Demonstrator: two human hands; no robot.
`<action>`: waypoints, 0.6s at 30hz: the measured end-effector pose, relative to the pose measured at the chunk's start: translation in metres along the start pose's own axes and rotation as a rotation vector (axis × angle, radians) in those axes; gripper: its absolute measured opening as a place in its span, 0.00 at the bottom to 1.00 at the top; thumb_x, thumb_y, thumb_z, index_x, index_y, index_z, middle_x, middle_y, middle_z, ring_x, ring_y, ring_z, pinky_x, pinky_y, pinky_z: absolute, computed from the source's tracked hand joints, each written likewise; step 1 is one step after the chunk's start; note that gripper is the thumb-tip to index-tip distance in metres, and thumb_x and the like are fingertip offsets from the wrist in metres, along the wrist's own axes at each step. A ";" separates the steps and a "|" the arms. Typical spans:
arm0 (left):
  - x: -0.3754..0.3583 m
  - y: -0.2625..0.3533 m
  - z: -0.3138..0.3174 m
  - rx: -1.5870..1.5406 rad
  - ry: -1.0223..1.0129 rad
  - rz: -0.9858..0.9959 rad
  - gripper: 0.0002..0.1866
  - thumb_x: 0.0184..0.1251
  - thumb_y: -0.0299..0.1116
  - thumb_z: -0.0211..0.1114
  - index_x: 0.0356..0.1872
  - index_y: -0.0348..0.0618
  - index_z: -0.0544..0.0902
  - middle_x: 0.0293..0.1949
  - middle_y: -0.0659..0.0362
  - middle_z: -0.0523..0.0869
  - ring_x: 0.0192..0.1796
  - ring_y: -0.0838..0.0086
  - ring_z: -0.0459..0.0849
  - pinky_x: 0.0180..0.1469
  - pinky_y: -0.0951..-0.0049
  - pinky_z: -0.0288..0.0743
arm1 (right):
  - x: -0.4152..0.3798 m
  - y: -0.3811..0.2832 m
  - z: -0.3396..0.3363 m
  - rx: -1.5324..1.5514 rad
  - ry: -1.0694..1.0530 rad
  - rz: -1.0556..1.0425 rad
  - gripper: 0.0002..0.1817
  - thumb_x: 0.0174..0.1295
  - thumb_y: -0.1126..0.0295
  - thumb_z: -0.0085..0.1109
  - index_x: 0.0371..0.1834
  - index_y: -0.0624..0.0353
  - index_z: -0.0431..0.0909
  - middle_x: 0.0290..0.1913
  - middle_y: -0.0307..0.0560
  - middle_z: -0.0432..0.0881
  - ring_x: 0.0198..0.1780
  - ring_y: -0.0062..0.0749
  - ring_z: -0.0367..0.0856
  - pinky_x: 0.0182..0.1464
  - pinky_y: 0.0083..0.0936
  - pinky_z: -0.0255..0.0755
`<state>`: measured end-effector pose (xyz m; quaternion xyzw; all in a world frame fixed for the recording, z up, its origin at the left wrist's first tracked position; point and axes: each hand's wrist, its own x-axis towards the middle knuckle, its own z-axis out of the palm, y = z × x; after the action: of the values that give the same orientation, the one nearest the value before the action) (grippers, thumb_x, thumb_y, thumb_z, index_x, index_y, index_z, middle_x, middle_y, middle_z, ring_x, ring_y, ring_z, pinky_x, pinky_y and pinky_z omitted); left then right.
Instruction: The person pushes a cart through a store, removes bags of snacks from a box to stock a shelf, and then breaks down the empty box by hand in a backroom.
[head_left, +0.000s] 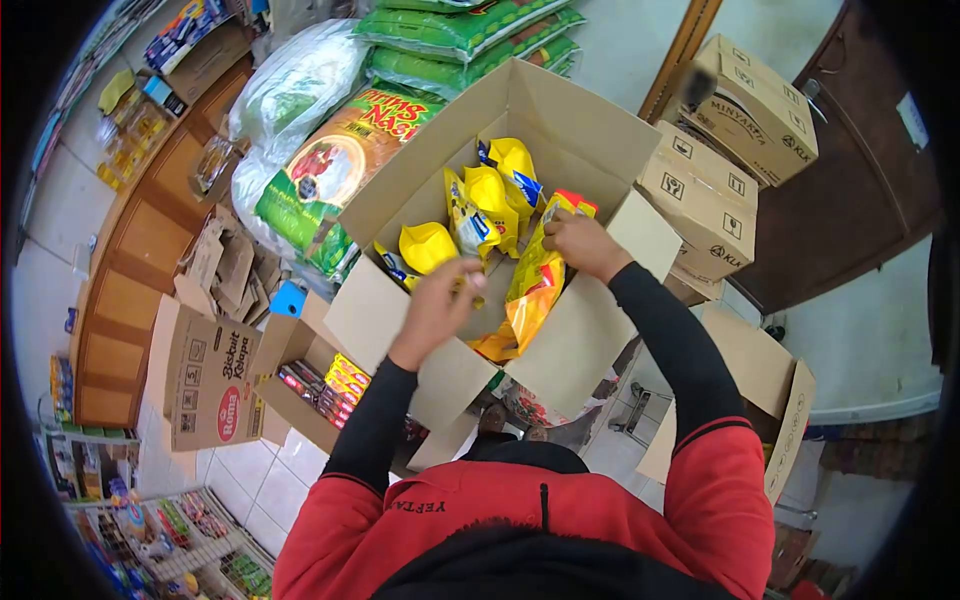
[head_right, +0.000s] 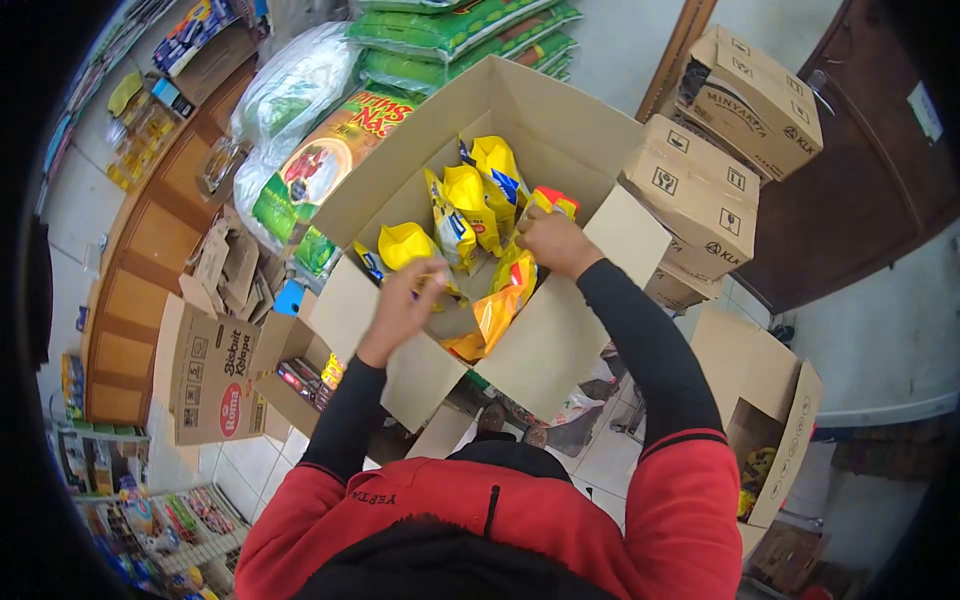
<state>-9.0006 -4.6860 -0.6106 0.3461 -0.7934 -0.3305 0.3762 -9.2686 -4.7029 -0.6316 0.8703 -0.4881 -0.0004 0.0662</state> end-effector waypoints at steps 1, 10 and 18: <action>0.015 -0.007 -0.008 0.074 0.043 0.078 0.12 0.61 0.35 0.60 0.39 0.35 0.78 0.36 0.48 0.82 0.40 0.56 0.81 0.44 0.65 0.73 | -0.007 0.010 -0.005 0.081 0.119 -0.023 0.09 0.44 0.74 0.53 0.29 0.55 0.80 0.36 0.40 0.77 0.49 0.37 0.72 0.50 0.32 0.70; 0.189 -0.080 0.002 0.304 0.063 0.627 0.07 0.55 0.28 0.59 0.34 0.39 0.78 0.36 0.50 0.81 0.40 0.54 0.80 0.42 0.61 0.73 | -0.051 0.072 -0.140 0.103 0.736 0.366 0.11 0.48 0.78 0.51 0.36 0.57 0.78 0.35 0.50 0.79 0.41 0.46 0.77 0.49 0.47 0.66; 0.274 -0.085 0.062 0.949 -0.455 0.279 0.08 0.52 0.26 0.54 0.29 0.37 0.81 0.33 0.49 0.83 0.40 0.56 0.82 0.42 0.63 0.76 | -0.008 0.076 -0.145 -0.033 0.773 0.637 0.10 0.50 0.76 0.49 0.37 0.60 0.73 0.35 0.54 0.78 0.39 0.52 0.77 0.39 0.41 0.71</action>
<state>-9.1569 -4.9342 -0.6079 0.2890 -0.9552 0.0506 0.0378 -9.3279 -4.7192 -0.4795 0.6132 -0.6693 0.3346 0.2529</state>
